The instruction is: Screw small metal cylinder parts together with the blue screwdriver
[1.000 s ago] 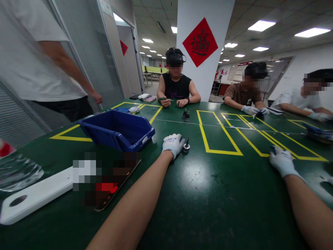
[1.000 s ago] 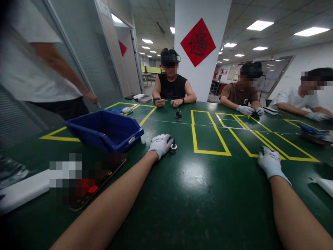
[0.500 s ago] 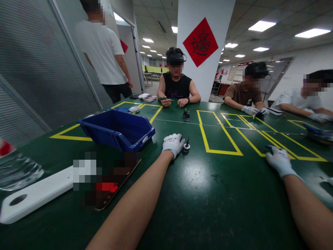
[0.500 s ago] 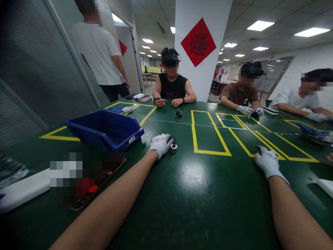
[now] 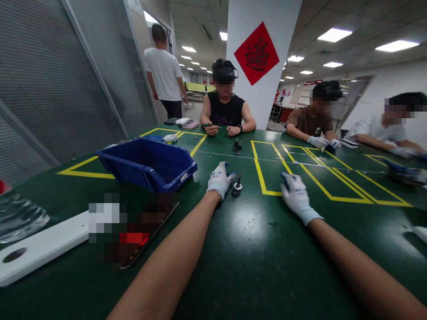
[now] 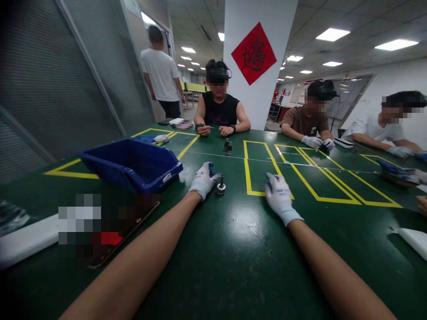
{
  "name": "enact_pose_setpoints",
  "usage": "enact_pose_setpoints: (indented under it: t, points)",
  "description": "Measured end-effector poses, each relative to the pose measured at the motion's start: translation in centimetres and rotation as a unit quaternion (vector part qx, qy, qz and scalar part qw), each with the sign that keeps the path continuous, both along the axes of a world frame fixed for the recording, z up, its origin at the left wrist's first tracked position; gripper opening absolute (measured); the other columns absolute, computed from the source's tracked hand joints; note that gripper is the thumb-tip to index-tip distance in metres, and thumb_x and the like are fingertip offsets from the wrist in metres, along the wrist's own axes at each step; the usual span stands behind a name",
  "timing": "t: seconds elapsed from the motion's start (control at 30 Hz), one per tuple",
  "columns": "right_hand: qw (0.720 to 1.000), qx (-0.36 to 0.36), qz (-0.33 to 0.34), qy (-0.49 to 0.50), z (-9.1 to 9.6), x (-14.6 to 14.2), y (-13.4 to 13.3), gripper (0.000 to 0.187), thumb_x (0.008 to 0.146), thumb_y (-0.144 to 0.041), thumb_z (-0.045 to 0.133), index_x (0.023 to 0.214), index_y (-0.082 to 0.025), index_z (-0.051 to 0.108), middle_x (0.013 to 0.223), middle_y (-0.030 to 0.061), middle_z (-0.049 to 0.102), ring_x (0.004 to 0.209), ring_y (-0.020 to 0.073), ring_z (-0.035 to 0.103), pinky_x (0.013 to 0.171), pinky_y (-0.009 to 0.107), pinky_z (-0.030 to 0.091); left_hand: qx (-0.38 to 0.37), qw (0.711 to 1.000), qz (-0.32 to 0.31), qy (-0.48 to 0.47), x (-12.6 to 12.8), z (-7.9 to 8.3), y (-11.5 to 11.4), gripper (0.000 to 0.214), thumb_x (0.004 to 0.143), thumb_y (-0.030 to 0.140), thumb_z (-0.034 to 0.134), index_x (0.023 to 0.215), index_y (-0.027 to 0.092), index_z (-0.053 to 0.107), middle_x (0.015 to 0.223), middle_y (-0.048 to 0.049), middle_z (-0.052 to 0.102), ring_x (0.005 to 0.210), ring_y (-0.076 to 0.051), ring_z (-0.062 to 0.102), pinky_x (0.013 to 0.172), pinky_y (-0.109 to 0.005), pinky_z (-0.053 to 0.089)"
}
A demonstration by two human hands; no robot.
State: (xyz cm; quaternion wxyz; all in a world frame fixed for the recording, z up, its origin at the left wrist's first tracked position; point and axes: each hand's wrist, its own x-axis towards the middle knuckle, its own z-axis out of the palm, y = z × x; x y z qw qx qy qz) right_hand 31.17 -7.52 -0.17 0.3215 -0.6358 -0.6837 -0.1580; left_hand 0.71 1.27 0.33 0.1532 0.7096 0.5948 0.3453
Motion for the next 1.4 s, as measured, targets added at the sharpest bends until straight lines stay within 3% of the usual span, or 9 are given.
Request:
enact_pose_setpoints:
  t: [0.1, 0.2, 0.27, 0.4, 0.57, 0.7, 1.1, 1.23, 1.4]
  points:
    - [0.995, -0.063, 0.076, -0.030, -0.4, -6.9, 2.0, 0.051, 0.083, -0.025, 0.049, 0.134, -0.021, 0.047, 0.120, 0.0132, 0.053, 0.098, 0.0259, 0.056, 0.088, 0.042, 0.047, 0.023, 0.998, -0.028, -0.059, -0.1, 0.6, -0.5, 0.045, 0.079, 0.056, 0.058, 0.109, 0.022, 0.057, 0.098, -0.0063, 0.067, 0.090, -0.021, 0.063, 0.080, -0.030, 0.046]
    - [0.993, -0.069, 0.097, -0.017, -0.5, -10.6, 3.7, 0.053, 0.081, -0.023, 0.052, 0.134, -0.023, 0.047, 0.120, 0.0134, 0.053, 0.099, 0.0268, 0.056, 0.089, 0.042, 0.047, 0.036, 0.988, -0.063, -0.133, 0.3, 1.2, -1.2, 0.045, 0.082, 0.063, 0.048, 0.089, 0.021, 0.063, 0.086, -0.0046, 0.069, 0.084, -0.020, 0.064, 0.077, -0.030, 0.047]
    - [0.990, -0.066, 0.127, -0.011, -0.4, -11.8, 4.3, 0.050, 0.082, -0.023, 0.051, 0.132, -0.025, 0.048, 0.121, 0.0124, 0.053, 0.102, 0.0262, 0.055, 0.089, 0.041, 0.047, 0.021, 0.967, -0.079, -0.243, 0.7, 1.3, -1.3, 0.051, 0.083, 0.066, 0.043, 0.082, 0.019, 0.063, 0.081, -0.0053, 0.069, 0.076, -0.018, 0.064, 0.068, -0.028, 0.049]
    - [0.976, -0.068, 0.206, -0.015, -0.1, -12.3, 4.0, 0.039, 0.087, -0.024, 0.047, 0.126, -0.025, 0.054, 0.123, 0.0099, 0.051, 0.107, 0.0229, 0.053, 0.091, 0.037, 0.046, -0.021, 0.875, -0.116, -0.470, 1.5, 1.6, -0.9, 0.060, 0.075, 0.072, 0.049, 0.081, 0.014, 0.062, 0.080, -0.0090, 0.069, 0.067, -0.016, 0.065, 0.059, -0.026, 0.049]
    - [0.964, -0.096, 0.247, -0.017, 0.1, -12.0, 2.8, 0.033, 0.090, -0.028, 0.045, 0.121, -0.023, 0.057, 0.121, 0.0088, 0.052, 0.103, 0.0208, 0.055, 0.089, 0.036, 0.047, -0.106, 0.825, -0.215, -0.511, 1.1, 2.3, -1.2, 0.068, 0.067, 0.076, 0.054, 0.084, 0.012, 0.066, 0.076, -0.0105, 0.069, 0.076, -0.019, 0.066, 0.066, -0.028, 0.049]
    - [0.963, -0.103, 0.249, -0.014, 0.2, -12.1, 2.8, 0.034, 0.090, -0.029, 0.045, 0.122, -0.021, 0.055, 0.119, 0.0091, 0.053, 0.102, 0.0204, 0.055, 0.088, 0.034, 0.047, -0.113, 0.825, -0.247, -0.495, 1.1, 2.6, -2.0, 0.064, 0.064, 0.072, 0.061, 0.084, 0.012, 0.068, 0.077, -0.0101, 0.070, 0.078, -0.020, 0.065, 0.068, -0.029, 0.049]
    - [0.966, -0.106, 0.234, -0.026, -0.4, -11.9, 3.3, 0.028, 0.088, -0.029, 0.048, 0.113, -0.021, 0.059, 0.116, 0.0090, 0.054, 0.101, 0.0207, 0.055, 0.087, 0.035, 0.046, -0.072, 0.880, -0.245, -0.400, 2.0, 3.2, -2.7, 0.043, 0.067, 0.056, 0.070, 0.067, 0.013, 0.062, 0.063, -0.0004, 0.061, 0.054, -0.009, 0.051, 0.052, -0.021, 0.041]
    - [0.966, -0.105, 0.234, -0.029, -0.3, -12.1, 3.3, 0.029, 0.089, -0.028, 0.047, 0.115, -0.022, 0.058, 0.116, 0.0086, 0.054, 0.104, 0.0206, 0.054, 0.090, 0.035, 0.045, -0.093, 0.882, -0.267, -0.378, 2.2, 2.8, -3.0, 0.040, 0.066, 0.053, 0.072, 0.066, 0.014, 0.059, 0.054, 0.0033, 0.052, 0.045, -0.006, 0.044, 0.043, -0.019, 0.034]
    - [0.974, -0.104, 0.198, -0.020, -0.4, -12.2, 3.4, 0.029, 0.088, -0.028, 0.048, 0.114, -0.021, 0.057, 0.114, 0.0093, 0.055, 0.102, 0.0218, 0.055, 0.090, 0.036, 0.046, -0.118, 0.871, -0.295, -0.374, 1.7, 2.1, -2.6, 0.039, 0.066, 0.050, 0.072, 0.070, 0.013, 0.062, 0.059, 0.0016, 0.054, 0.048, -0.007, 0.045, 0.045, -0.020, 0.037]
